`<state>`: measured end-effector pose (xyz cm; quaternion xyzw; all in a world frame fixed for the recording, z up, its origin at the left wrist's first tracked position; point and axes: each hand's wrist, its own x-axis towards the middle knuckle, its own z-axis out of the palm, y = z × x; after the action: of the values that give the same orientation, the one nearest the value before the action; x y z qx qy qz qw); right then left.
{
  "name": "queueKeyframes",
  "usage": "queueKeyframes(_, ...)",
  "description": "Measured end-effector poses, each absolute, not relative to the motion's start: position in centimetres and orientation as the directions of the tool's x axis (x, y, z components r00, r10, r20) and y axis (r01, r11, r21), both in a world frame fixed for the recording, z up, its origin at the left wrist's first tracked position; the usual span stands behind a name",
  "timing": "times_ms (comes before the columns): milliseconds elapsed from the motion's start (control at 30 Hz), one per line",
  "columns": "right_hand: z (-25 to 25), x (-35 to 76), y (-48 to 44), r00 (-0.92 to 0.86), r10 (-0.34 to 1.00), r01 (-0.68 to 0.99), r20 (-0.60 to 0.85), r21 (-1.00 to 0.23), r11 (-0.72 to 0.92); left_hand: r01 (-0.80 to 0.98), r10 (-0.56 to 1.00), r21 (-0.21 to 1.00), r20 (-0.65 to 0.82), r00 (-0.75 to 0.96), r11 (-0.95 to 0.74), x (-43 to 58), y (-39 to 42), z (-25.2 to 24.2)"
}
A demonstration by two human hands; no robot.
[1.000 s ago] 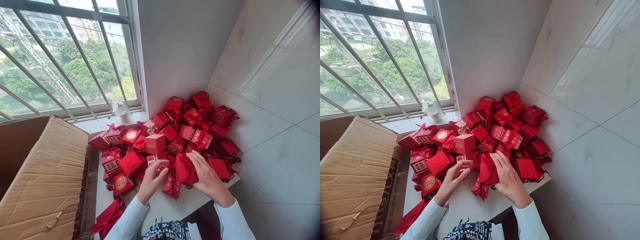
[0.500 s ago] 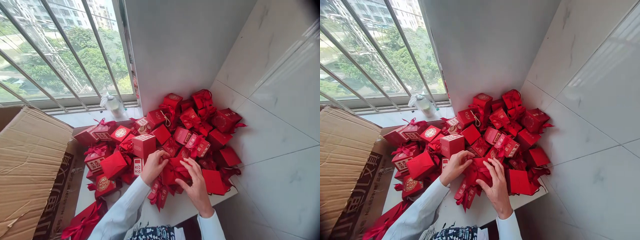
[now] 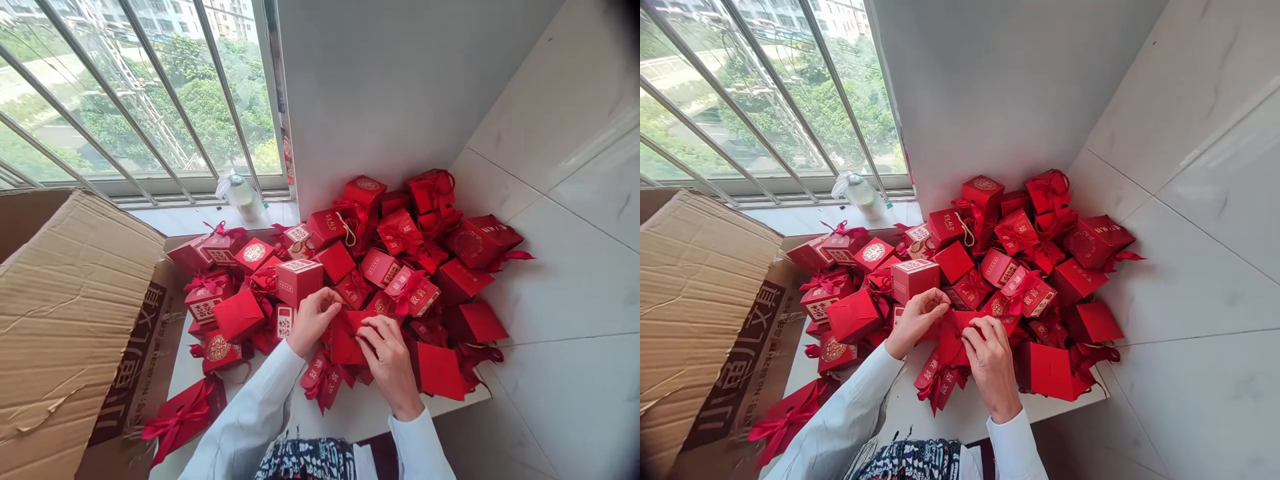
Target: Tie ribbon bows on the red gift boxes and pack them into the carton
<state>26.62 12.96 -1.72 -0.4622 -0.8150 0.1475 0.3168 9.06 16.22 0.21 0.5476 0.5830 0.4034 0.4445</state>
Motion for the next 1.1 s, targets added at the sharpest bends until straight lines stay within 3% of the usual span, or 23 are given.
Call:
queueKeyframes(167,-1.8,27.3,12.5,-0.33,0.871,0.663,0.364,-0.567,0.488,0.279,0.998,0.959,-0.057,0.035,0.045,9.2,15.6,0.4)
queueKeyframes(300,-1.5,27.3,12.3,-0.265,0.903,0.661,0.339,-0.618,0.426,0.247,0.995,0.965,-0.078,-0.055,0.089,8.8,14.0,0.4)
queueKeyframes(400,-1.2,26.8,12.6,-0.202,0.916,0.671,0.347,-0.632,0.388,0.309,0.988,0.944,-0.077,-0.136,0.116,8.8,12.7,0.5)
queueKeyframes(600,-0.4,25.4,15.0,-0.294,0.909,0.712,0.297,-0.567,0.415,0.505,1.0,0.863,-0.025,0.004,0.019,9.7,11.3,0.4)
queueKeyframes(800,-0.4,25.3,16.1,-0.311,0.946,0.632,0.091,-0.723,0.277,0.578,0.983,0.815,0.133,-0.127,-0.035,10.1,10.8,-0.2)
queueKeyframes(1000,-0.6,26.6,16.4,-0.364,0.931,0.503,0.029,-0.835,0.223,0.563,0.989,0.816,0.146,0.016,-0.129,9.9,11.5,-0.3)
queueKeyframes(1100,0.0,26.4,16.8,-0.365,0.931,0.515,0.008,-0.831,0.209,0.581,0.977,0.791,0.211,0.04,-0.194,9.9,11.5,-0.3)
